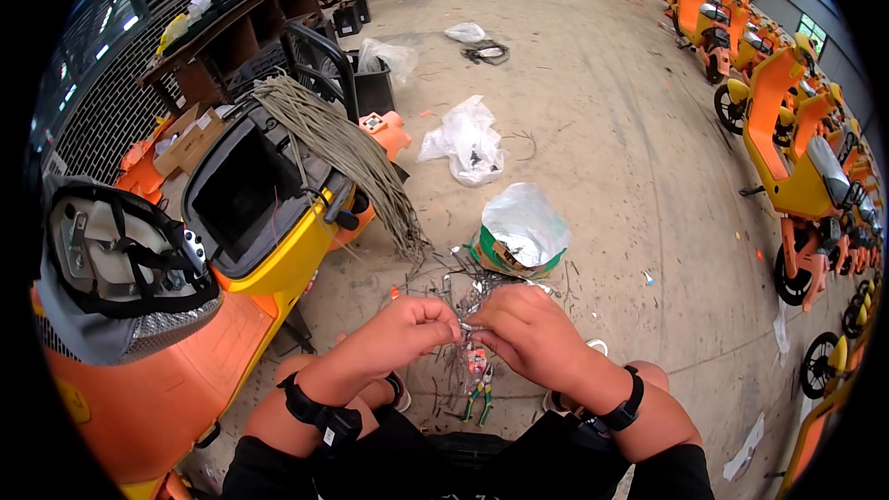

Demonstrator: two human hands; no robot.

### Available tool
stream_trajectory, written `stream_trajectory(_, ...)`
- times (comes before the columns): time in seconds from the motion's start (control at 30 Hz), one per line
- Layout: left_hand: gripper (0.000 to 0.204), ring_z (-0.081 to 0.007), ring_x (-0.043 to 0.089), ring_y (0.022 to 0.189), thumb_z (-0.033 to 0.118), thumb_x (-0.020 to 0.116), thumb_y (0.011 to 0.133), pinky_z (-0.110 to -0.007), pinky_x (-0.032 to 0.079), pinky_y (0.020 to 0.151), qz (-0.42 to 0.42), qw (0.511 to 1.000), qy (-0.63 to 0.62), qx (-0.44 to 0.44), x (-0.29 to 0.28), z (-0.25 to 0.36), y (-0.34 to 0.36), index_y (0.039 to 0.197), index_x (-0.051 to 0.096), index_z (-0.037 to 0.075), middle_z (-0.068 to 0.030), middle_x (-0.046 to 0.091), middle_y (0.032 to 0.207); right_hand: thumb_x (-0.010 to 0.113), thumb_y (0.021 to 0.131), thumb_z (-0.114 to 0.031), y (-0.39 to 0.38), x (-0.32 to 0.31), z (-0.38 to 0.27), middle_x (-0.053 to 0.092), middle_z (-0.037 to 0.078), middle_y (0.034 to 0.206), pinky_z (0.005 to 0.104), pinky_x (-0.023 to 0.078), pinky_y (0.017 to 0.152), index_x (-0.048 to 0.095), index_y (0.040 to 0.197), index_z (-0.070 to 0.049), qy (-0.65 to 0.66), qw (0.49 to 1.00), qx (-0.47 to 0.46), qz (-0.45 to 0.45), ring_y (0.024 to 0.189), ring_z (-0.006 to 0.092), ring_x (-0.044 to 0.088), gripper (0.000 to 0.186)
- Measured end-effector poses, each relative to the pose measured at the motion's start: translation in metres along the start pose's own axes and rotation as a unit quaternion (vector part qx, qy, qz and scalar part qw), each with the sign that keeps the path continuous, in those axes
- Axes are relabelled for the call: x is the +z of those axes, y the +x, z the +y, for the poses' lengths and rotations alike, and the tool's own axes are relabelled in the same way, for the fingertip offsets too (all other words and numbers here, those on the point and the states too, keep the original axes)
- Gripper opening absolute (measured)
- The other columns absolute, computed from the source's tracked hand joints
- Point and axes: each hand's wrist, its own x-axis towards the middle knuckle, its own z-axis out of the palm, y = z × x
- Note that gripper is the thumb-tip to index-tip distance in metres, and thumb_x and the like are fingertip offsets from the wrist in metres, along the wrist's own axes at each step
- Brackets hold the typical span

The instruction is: The person strips insulation from the ends of several thin wires using a wire stripper and twists the exposed copper strands together by hand.

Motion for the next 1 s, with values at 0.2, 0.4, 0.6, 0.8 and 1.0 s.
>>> stream_trajectory(0.2,0.007,-0.0029,0.035,0.054,0.009,0.06,0.093,-0.022,0.024,0.048,-0.041,0.985,-0.148,-0.077,0.0,0.005,0.0,0.094,0.065,0.004,0.0048,0.054,0.073,0.077,0.08,-0.012,0.001,-0.005,0.001,0.065,0.006,0.088,0.0372,0.051,0.074,0.068,0.097,-0.008,0.065,0.998,0.0,0.007,0.084,0.0287,0.063,0.02)
stream_trajectory(0.4,0.013,-0.0026,0.038,0.054,0.016,0.06,0.093,-0.021,0.03,0.05,-0.047,0.985,-0.152,-0.072,-0.002,0.004,-0.001,0.092,0.067,0.004,0.006,0.053,0.07,0.076,0.081,-0.012,0.003,-0.004,-0.006,0.066,0.007,0.088,0.0372,0.051,0.073,0.067,0.097,-0.007,0.094,0.993,0.065,0.017,0.081,0.0287,0.063,0.019)
stream_trajectory(0.6,0.008,-0.0029,0.036,0.053,0.01,0.062,0.093,-0.022,0.025,0.048,-0.033,0.986,-0.143,-0.078,-0.001,0.005,0.0,0.092,0.065,0.004,0.0058,0.053,0.07,0.076,0.082,-0.011,-0.002,-0.005,0.001,0.066,0.007,0.088,0.0378,0.051,0.071,0.066,0.098,-0.008,0.073,0.997,0.015,0.003,0.08,0.0283,0.063,0.019)
stream_trajectory(0.8,0.008,-0.0027,0.037,0.054,0.011,0.062,0.094,-0.021,0.026,0.049,-0.041,0.985,-0.148,-0.074,-0.002,0.003,0.0,0.093,0.066,0.004,0.0058,0.054,0.071,0.074,0.082,-0.01,-0.001,-0.004,0.0,0.065,0.007,0.085,0.0382,0.051,0.069,0.064,0.095,-0.007,0.068,0.997,0.019,-0.007,0.078,0.0293,0.062,0.016)
stream_trajectory(1.0,0.012,-0.0024,0.05,0.066,0.016,0.062,0.092,-0.021,0.038,0.056,-0.041,0.993,-0.096,-0.05,-0.001,0.003,-0.002,0.09,0.068,0.005,0.0048,0.061,0.078,0.071,0.086,-0.012,-0.003,0.0,-0.007,0.063,0.01,0.08,0.0407,0.05,0.063,0.06,0.092,-0.006,0.075,0.994,0.08,-0.023,0.073,0.0318,0.063,0.015)
